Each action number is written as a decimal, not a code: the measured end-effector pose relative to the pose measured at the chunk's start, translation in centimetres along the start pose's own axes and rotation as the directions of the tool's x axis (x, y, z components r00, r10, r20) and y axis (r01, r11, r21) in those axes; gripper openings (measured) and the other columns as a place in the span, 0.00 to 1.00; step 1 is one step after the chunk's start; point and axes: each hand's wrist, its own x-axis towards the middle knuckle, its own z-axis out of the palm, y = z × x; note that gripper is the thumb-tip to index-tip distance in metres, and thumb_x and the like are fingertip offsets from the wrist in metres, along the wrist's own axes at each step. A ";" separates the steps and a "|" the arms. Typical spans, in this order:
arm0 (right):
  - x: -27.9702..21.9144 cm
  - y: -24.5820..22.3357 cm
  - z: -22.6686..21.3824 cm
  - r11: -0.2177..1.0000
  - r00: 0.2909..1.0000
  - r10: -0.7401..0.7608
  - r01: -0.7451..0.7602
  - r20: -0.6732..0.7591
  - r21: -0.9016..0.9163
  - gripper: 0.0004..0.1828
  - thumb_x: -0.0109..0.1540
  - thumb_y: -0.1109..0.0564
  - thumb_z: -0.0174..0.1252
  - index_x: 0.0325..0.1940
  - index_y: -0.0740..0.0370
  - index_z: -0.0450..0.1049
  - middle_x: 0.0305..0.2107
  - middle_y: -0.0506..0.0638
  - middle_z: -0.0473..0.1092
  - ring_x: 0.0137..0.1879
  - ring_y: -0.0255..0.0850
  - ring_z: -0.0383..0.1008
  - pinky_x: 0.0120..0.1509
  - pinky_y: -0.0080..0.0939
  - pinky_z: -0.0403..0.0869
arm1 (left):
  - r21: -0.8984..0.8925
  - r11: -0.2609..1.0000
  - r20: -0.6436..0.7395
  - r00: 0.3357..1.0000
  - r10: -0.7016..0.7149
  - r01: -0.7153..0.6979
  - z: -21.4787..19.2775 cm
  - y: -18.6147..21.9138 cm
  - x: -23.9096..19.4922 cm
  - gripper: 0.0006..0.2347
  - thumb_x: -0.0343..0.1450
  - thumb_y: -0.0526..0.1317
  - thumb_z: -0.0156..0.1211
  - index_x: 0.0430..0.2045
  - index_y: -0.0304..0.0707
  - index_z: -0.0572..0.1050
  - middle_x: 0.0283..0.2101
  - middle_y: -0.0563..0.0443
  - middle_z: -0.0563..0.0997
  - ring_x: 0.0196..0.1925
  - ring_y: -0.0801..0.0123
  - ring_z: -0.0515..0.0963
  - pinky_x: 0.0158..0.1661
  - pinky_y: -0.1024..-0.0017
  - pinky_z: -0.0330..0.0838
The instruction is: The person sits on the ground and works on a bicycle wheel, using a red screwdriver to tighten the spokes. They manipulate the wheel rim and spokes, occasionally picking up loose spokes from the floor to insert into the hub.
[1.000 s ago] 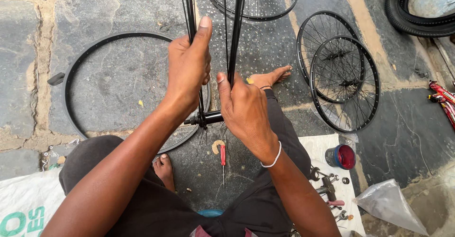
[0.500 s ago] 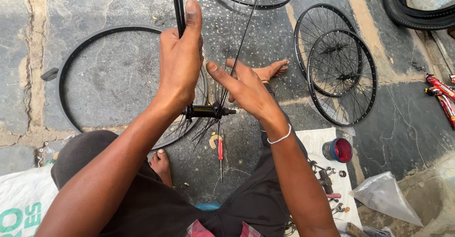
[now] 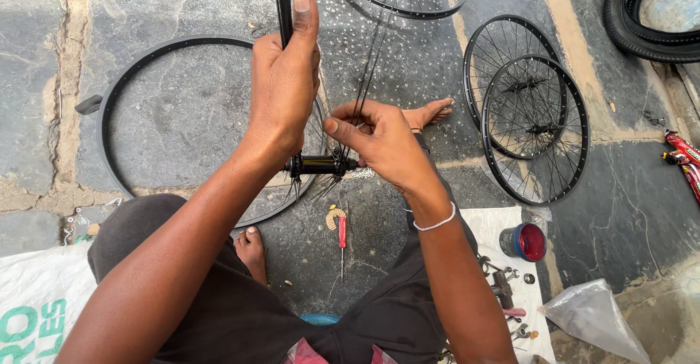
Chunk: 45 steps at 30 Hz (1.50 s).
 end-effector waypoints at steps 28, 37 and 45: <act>0.3 4.5 -3.0 0.695 0.967 0.252 -0.155 -0.036 0.702 0.22 0.66 0.56 0.62 0.59 0.65 0.63 0.48 0.57 0.75 0.36 0.35 0.70 0.36 0.35 0.70 | -0.161 0.972 0.156 0.968 0.195 -0.170 -0.4 2.6 0.2 0.26 0.73 0.68 0.45 0.12 0.54 0.54 0.15 0.66 0.52 0.14 0.84 0.50 0.14 0.77 0.41; -5.0 -0.4 -1.3 0.901 0.872 -0.397 0.310 0.288 0.303 0.13 0.67 0.64 0.60 0.56 0.66 0.77 0.44 0.52 0.76 0.52 0.36 0.77 0.56 0.36 0.77 | -0.011 0.973 0.122 0.965 0.231 -0.231 -1.6 1.3 0.7 0.27 0.75 0.70 0.38 0.13 0.54 0.53 0.15 0.67 0.53 0.15 0.84 0.51 0.14 0.77 0.43; 0.7 3.5 -1.5 0.937 0.997 -0.076 0.071 -0.002 -0.343 0.15 0.64 0.59 0.62 0.56 0.56 0.79 0.31 0.47 0.78 0.32 0.31 0.74 0.38 0.31 0.73 | -0.061 0.961 0.209 0.938 0.276 -0.269 -1.5 2.6 0.3 0.27 0.74 0.70 0.39 0.15 0.52 0.54 0.16 0.66 0.52 0.15 0.84 0.51 0.14 0.77 0.44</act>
